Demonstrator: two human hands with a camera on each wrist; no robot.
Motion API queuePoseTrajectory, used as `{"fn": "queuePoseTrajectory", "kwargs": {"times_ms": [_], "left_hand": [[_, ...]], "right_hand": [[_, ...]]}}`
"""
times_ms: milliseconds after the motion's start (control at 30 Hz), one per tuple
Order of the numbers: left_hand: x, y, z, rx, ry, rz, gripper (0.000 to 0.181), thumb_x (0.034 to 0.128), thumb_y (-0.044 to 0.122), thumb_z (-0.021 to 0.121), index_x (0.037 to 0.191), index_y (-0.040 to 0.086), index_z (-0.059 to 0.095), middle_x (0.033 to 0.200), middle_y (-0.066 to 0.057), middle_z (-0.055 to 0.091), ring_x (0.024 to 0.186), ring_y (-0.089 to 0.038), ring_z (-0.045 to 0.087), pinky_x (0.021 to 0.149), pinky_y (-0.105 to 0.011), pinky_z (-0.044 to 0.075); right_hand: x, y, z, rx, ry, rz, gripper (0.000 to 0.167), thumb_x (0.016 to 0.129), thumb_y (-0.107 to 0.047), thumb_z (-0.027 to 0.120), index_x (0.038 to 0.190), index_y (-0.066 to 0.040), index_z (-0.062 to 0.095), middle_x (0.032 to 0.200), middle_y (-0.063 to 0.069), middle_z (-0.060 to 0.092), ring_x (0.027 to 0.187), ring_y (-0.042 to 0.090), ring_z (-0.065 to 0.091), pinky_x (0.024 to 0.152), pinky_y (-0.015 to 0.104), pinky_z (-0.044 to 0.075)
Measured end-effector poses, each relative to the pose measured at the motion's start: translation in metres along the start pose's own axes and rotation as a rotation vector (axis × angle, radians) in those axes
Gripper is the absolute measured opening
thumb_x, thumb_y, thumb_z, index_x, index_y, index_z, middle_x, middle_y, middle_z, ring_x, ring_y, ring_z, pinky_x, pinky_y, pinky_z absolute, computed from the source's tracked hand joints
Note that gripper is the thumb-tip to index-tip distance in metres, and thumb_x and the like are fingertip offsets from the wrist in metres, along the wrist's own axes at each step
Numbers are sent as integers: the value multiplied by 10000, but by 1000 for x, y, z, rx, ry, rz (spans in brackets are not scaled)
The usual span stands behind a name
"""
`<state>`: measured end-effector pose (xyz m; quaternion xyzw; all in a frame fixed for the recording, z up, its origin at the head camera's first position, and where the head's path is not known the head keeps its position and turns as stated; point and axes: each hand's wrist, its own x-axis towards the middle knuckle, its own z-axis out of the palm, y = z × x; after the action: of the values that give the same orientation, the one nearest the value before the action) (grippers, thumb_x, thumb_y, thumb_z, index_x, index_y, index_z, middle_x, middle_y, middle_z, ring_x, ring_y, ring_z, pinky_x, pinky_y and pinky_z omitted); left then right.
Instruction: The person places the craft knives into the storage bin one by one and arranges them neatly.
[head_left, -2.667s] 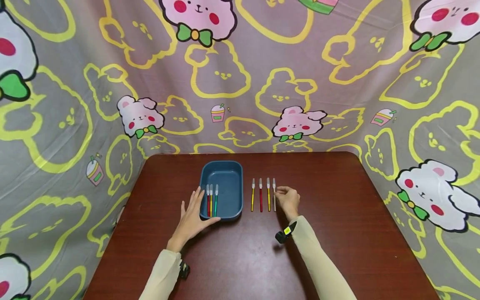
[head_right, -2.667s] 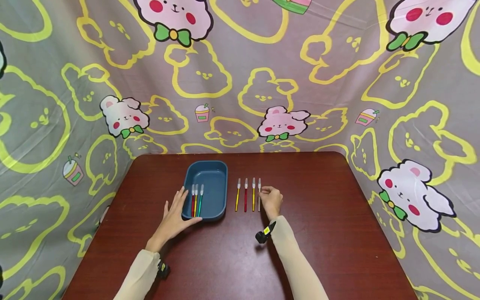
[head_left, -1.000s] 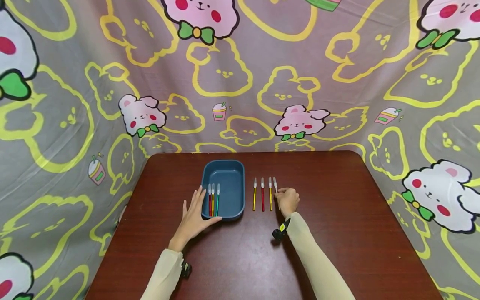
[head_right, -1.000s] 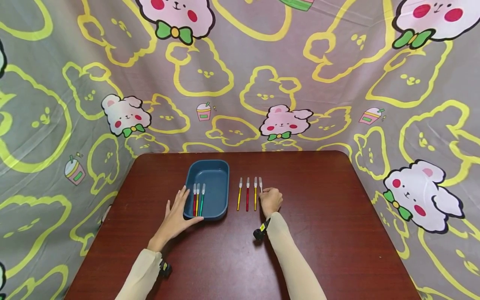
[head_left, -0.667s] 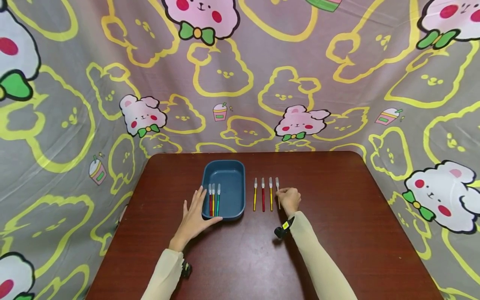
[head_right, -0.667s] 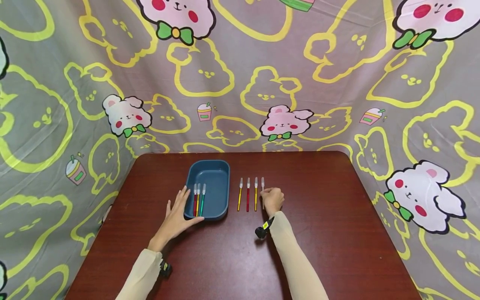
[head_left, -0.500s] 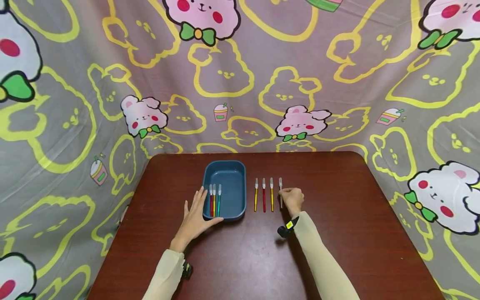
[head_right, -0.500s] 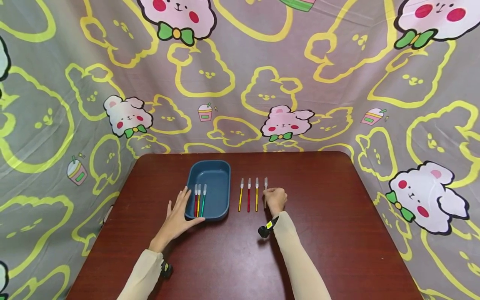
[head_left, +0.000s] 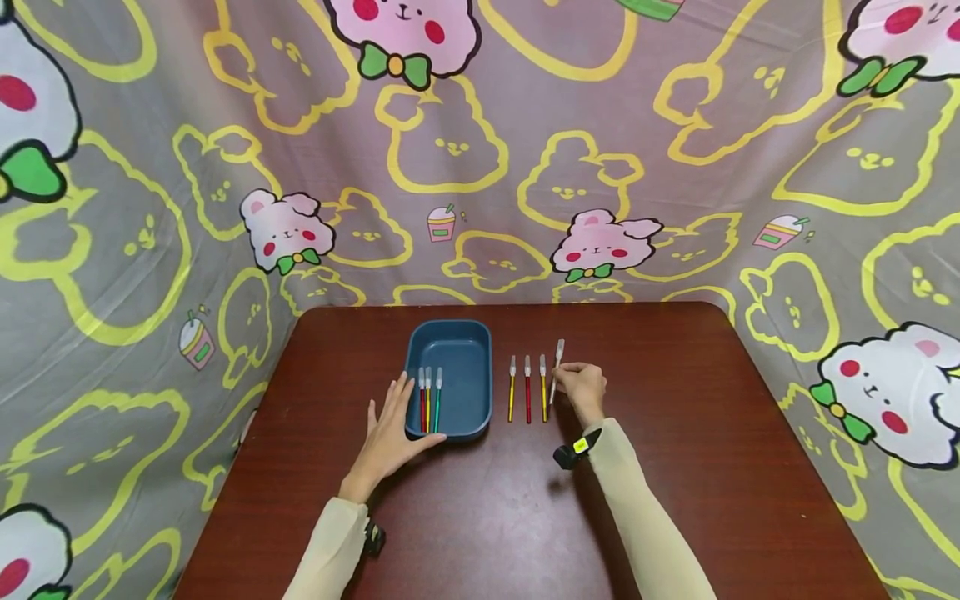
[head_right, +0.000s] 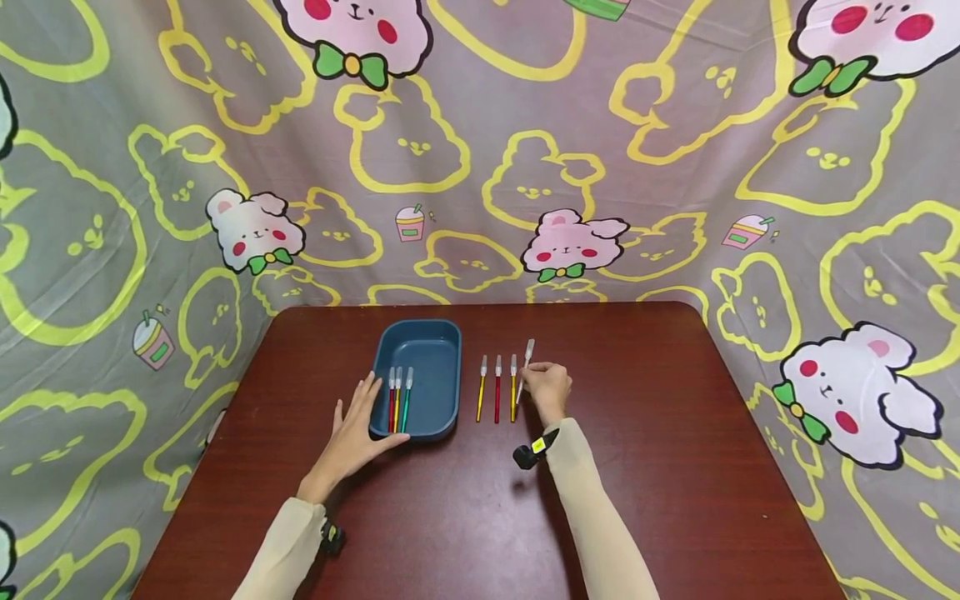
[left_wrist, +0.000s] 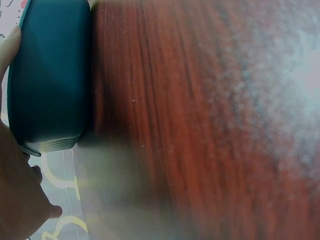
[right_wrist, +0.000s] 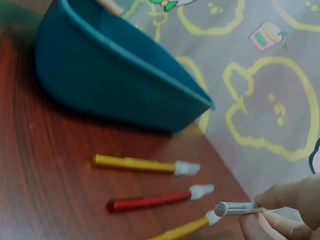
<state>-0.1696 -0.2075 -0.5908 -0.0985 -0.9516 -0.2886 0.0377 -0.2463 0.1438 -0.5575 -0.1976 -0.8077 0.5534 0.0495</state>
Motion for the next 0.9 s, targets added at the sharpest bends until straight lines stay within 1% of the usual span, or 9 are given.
{"fn": "queuePoseTrajectory", "kwargs": {"times_ms": [133, 200, 267, 433, 500, 567, 667, 800, 900], "left_hand": [[0, 0, 0, 2, -4, -4, 1226, 816, 689, 804, 1687, 57, 218, 1769, -120, 143, 1595, -451, 159, 1198, -768, 49], [-1, 1, 0, 6, -4, -4, 1225, 816, 687, 805, 1686, 54, 220, 1769, -118, 143, 1595, -451, 161, 1197, -769, 54], [-1, 1, -1, 5, -5, -3, 1223, 817, 683, 806, 1685, 52, 220, 1770, -117, 140, 1595, -451, 160, 1198, -767, 53], [0, 2, -2, 8, -6, -4, 1219, 818, 685, 804, 1688, 63, 219, 1769, -120, 142, 1595, -450, 158, 1201, -764, 50], [0, 2, -2, 11, -6, -4, 1218, 817, 688, 803, 1688, 67, 221, 1768, -120, 144, 1595, -451, 160, 1200, -766, 53], [0, 2, -2, 7, -3, -4, 1216, 814, 684, 807, 1687, 67, 227, 1768, -121, 145, 1594, -452, 161, 1199, -766, 52], [0, 2, -2, 4, 2, -1, 1211, 814, 678, 811, 1684, 64, 235, 1769, -120, 145, 1593, -454, 163, 1198, -768, 51], [-1, 1, -2, 6, 2, 1, 1209, 815, 679, 809, 1685, 64, 236, 1769, -119, 142, 1592, -455, 167, 1197, -769, 53], [0, 0, -1, 7, 2, 1, 1212, 814, 685, 805, 1687, 72, 230, 1770, -116, 139, 1593, -452, 167, 1199, -767, 55]], "right_hand": [[-4, -10, 5, 45, -24, -14, 208, 884, -62, 811, 1018, 95, 791, 937, 232, 783, 824, 332, 797, 714, 364, 643], [-6, -14, 9, 58, -29, -18, 199, 885, -54, 811, 1019, 92, 792, 946, 235, 781, 852, 362, 792, 742, 392, 643], [-9, -18, 12, 67, -37, -22, 195, 885, -52, 816, 1021, 86, 794, 951, 233, 782, 837, 346, 796, 755, 404, 643], [-16, -26, 20, 118, -65, -36, 195, 877, -25, 830, 1026, 95, 790, 963, 233, 783, 749, 225, 790, 734, 372, 644], [-19, -30, 24, 138, -72, -41, 188, 871, -5, 825, 1022, 101, 787, 959, 237, 780, 710, 174, 773, 697, 322, 638], [-22, -34, 28, 157, -82, -51, 195, 870, 11, 817, 1031, 115, 780, 967, 247, 777, 695, 151, 760, 683, 302, 635], [-26, -40, 36, 170, -100, -68, 203, 875, 21, 811, 1049, 118, 774, 975, 257, 774, 709, 192, 775, 670, 297, 633], [-32, -46, 44, 201, -127, -68, 215, 877, 36, 809, 1069, 123, 765, 982, 264, 773, 798, 291, 796, 725, 358, 642], [-35, -51, 49, 193, -131, -72, 215, 872, 31, 820, 1067, 108, 770, 977, 254, 777, 820, 318, 796, 729, 354, 642]]}}
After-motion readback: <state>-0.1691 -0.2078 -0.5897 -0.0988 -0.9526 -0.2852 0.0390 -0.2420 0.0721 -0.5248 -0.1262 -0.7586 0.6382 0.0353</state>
